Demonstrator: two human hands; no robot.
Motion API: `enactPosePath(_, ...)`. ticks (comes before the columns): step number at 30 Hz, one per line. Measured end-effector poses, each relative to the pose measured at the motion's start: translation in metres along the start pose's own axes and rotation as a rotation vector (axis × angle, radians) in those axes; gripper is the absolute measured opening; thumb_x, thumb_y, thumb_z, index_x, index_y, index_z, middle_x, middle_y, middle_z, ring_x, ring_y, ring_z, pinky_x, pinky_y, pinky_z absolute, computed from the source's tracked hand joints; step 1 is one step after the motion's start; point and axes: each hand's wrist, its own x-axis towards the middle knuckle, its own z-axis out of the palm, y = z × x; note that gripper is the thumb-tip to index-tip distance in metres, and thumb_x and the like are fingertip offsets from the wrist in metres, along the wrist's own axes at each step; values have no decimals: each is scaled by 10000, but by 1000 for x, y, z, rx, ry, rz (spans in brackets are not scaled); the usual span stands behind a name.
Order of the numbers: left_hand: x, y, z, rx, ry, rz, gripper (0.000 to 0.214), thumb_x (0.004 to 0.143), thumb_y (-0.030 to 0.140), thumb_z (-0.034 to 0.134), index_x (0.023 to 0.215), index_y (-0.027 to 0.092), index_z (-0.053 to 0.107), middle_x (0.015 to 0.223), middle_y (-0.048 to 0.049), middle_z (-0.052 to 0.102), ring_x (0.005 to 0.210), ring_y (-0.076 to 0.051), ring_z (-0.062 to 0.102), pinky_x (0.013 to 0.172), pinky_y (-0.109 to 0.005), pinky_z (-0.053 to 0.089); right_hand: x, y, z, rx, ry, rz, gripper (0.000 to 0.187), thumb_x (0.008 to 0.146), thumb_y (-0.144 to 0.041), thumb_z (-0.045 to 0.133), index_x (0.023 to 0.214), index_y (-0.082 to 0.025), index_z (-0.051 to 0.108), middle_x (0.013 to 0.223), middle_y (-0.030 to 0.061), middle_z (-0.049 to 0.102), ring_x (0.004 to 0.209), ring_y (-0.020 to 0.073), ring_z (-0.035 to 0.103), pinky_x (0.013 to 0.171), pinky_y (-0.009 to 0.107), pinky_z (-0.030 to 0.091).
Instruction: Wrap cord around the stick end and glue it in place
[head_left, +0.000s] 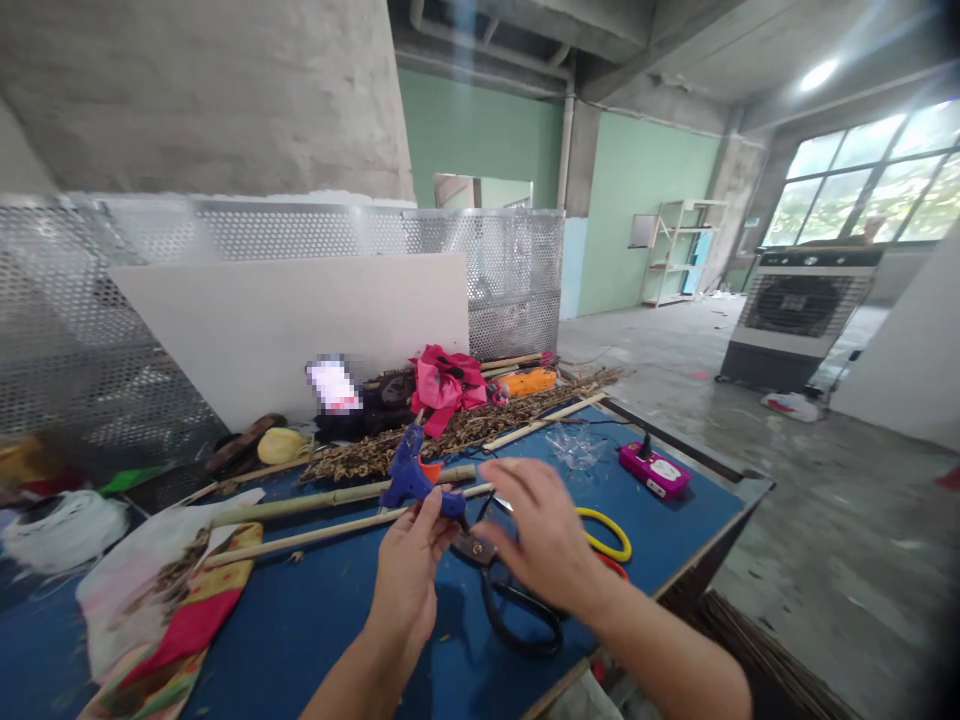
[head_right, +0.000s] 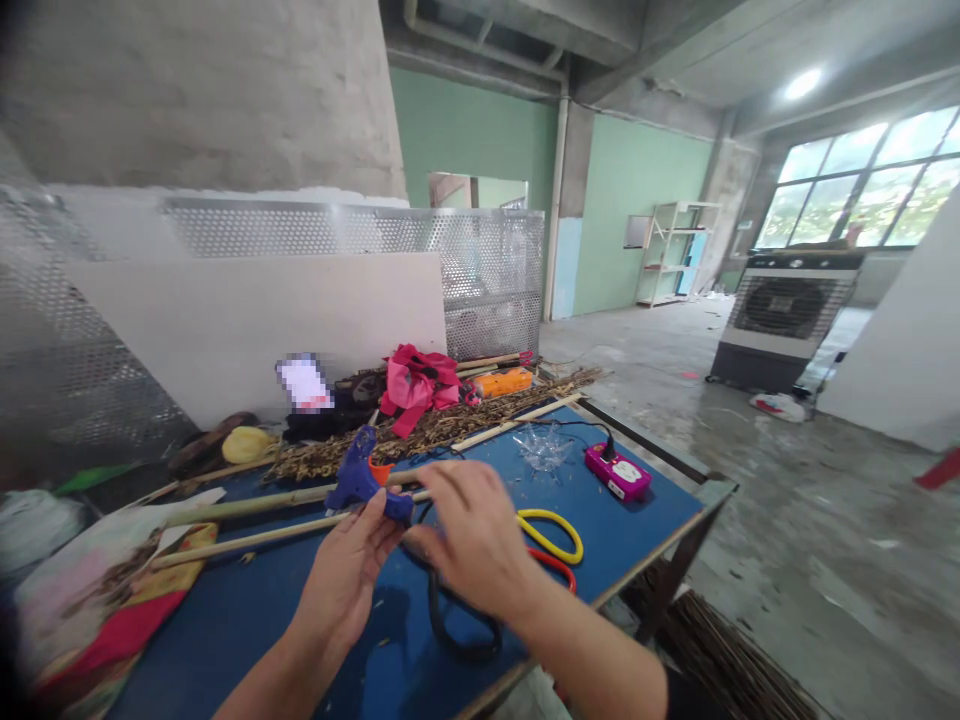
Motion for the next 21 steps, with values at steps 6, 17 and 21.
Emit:
enactPosePath(6, -2, -3, 1, 80, -37, 62, 406, 580, 372, 828, 869, 107, 725, 777, -60, 727, 648, -135, 633, 593, -236, 520, -11, 111, -1, -319, -301, 374, 189, 826, -306, 632, 866, -124, 662, 888, 164, 669, 921, 300, 602, 848, 435, 395)
enactPosePath(17, -1, -6, 0, 137, -84, 83, 425, 588, 402, 817, 888, 113, 733, 844, -81, 738, 690, -142, 631, 579, -217, 504, -10, 155, 15, 189, -244, 736, 244, 903, -363, 564, 1005, -151, 628, 1075, 62, 632, 985, 192, 598, 878, 412, 485)
enactPosePath(21, 1, -8, -1, 152, -101, 85, 437, 597, 413, 813, 905, 112, 737, 856, -89, 737, 711, -148, 636, 595, -219, 501, 1, 179, 17, 599, -80, 911, 316, 906, -357, 565, 1146, -152, 580, 1132, 71, 609, 946, 188, 617, 800, 384, 532)
